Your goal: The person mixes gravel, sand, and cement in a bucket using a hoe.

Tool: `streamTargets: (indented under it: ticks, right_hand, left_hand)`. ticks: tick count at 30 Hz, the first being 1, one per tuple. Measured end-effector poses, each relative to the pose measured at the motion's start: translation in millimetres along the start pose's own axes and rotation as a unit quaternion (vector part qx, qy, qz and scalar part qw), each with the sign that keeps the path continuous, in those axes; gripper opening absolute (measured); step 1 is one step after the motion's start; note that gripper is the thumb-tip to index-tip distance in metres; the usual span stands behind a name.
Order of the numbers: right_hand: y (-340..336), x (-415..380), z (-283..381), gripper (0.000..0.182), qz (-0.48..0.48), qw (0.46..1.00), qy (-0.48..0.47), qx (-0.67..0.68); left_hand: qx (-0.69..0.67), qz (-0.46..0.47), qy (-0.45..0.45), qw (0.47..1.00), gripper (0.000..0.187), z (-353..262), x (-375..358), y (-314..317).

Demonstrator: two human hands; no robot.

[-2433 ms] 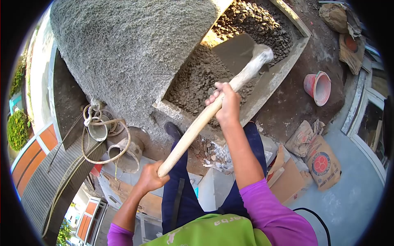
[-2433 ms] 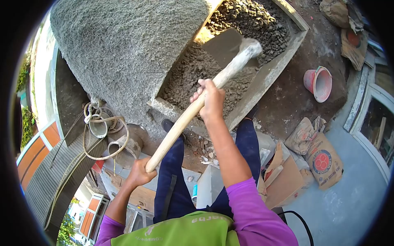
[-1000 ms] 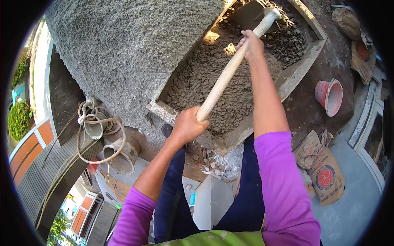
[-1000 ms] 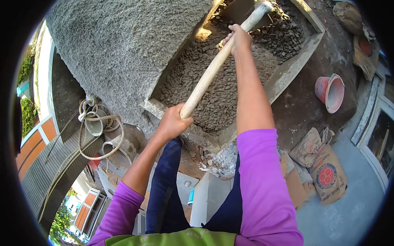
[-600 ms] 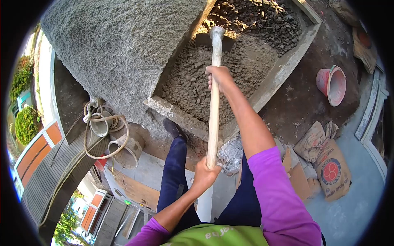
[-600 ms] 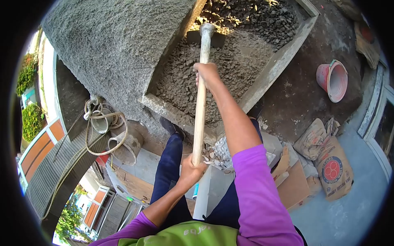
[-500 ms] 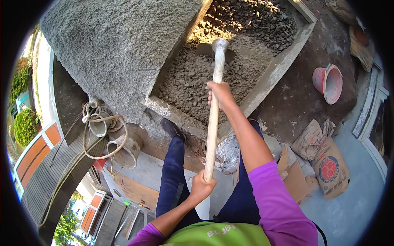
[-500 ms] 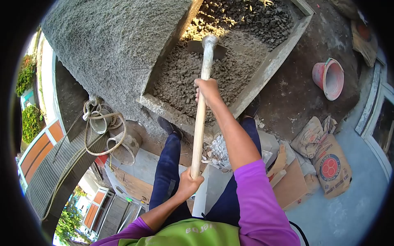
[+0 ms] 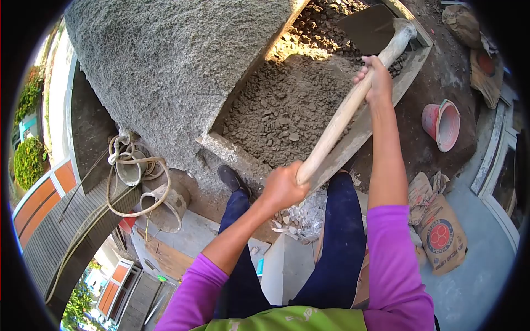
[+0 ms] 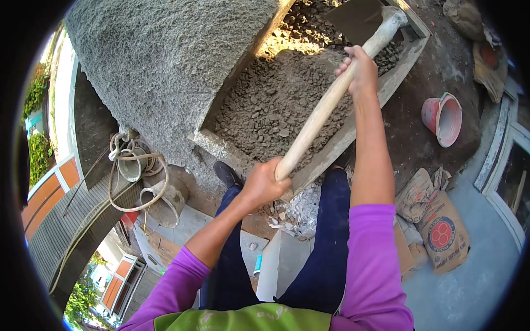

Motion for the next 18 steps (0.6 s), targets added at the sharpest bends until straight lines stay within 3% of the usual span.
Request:
streamTargets:
  ticks: [3,6,12,16,18]
  right_hand:
    - [43.3,85.0,-26.9,0.015,0.021,0.999,0.027,0.036]
    - [58.9,110.3,-99.0,0.016,0.028,0.995,0.094,0.023]
    - [26.8,32.2,-190.2,0.014,0.064,0.971,0.225,-0.054]
    - [0.0,-37.2,-230.0,0.026,0.038,0.961,0.264,-0.069]
    - [-19.8,-80.1,-242.4,0.023,0.039,0.955,0.293,-0.036]
  left_hand:
    - [0.020,-0.013,-0.046,0.999,0.027,19.9,53.2,-57.8]
    - [0.044,-0.006,-0.099,0.994,0.025,45.2,29.2,-64.5]
    - [-0.006,0.000,-0.218,0.976,0.030,29.6,-71.1,18.7]
    - [0.004,-0.010,-0.224,0.975,0.030,23.2,-141.2,49.1]
    - [0.040,0.024,-0.235,0.971,0.030,18.0,-182.4,64.2]
Point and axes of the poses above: each hand's wrist, its own x-axis towards the middle knuckle, its own y-axis out of the palm, z = x × y, the point moved 7 cm from there along x, towards the middle knuckle, and after that the axes turned 9 degrees about y, right-handed, at the moved point
